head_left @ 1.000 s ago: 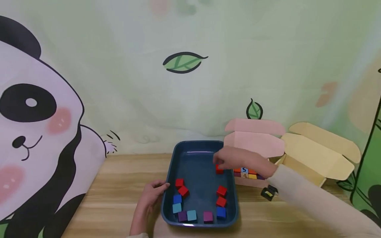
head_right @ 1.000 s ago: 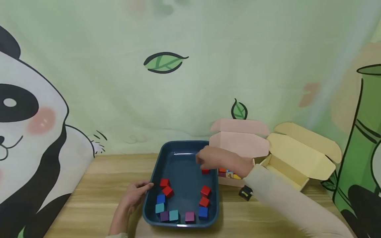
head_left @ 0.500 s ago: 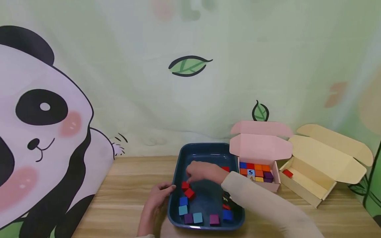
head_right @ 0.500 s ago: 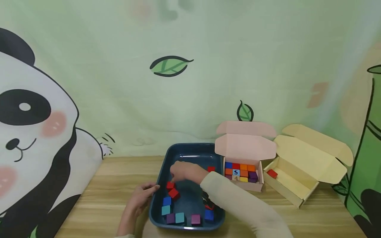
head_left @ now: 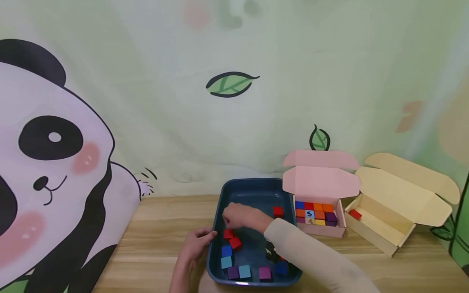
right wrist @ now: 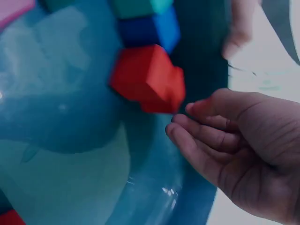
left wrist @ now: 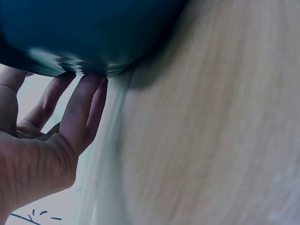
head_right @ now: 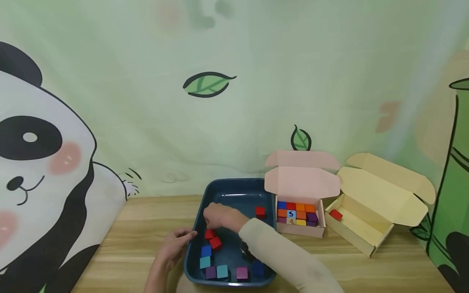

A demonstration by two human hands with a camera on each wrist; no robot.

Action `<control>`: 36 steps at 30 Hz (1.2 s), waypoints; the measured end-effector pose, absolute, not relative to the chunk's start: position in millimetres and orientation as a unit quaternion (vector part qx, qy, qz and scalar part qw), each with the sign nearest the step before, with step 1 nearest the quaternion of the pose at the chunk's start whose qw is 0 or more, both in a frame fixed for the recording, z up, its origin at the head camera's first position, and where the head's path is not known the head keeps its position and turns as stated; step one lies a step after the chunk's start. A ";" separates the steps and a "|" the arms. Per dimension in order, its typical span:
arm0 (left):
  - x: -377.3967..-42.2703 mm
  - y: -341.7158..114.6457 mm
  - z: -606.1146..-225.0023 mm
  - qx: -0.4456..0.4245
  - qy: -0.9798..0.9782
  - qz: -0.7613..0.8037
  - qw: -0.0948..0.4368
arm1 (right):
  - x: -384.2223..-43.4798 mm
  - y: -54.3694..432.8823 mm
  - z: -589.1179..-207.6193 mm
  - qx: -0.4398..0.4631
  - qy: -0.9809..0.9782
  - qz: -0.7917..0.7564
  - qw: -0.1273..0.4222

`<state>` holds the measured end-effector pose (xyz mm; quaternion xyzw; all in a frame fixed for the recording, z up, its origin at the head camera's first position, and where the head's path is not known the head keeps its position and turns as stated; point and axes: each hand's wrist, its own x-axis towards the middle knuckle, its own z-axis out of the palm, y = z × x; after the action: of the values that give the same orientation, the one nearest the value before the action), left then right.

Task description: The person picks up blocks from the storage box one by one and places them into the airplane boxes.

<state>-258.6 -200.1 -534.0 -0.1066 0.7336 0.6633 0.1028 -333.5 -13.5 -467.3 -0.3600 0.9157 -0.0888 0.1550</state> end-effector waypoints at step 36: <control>-261.0 -197.3 -537.0 -0.120 0.735 0.658 0.110 | -344.9 24.7 -459.7 -0.421 0.890 -0.103 0.138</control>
<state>-261.0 -197.3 -537.0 -0.1198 0.7349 0.6584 0.1099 -344.9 24.7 -459.7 -0.4211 0.8905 -0.1034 0.1378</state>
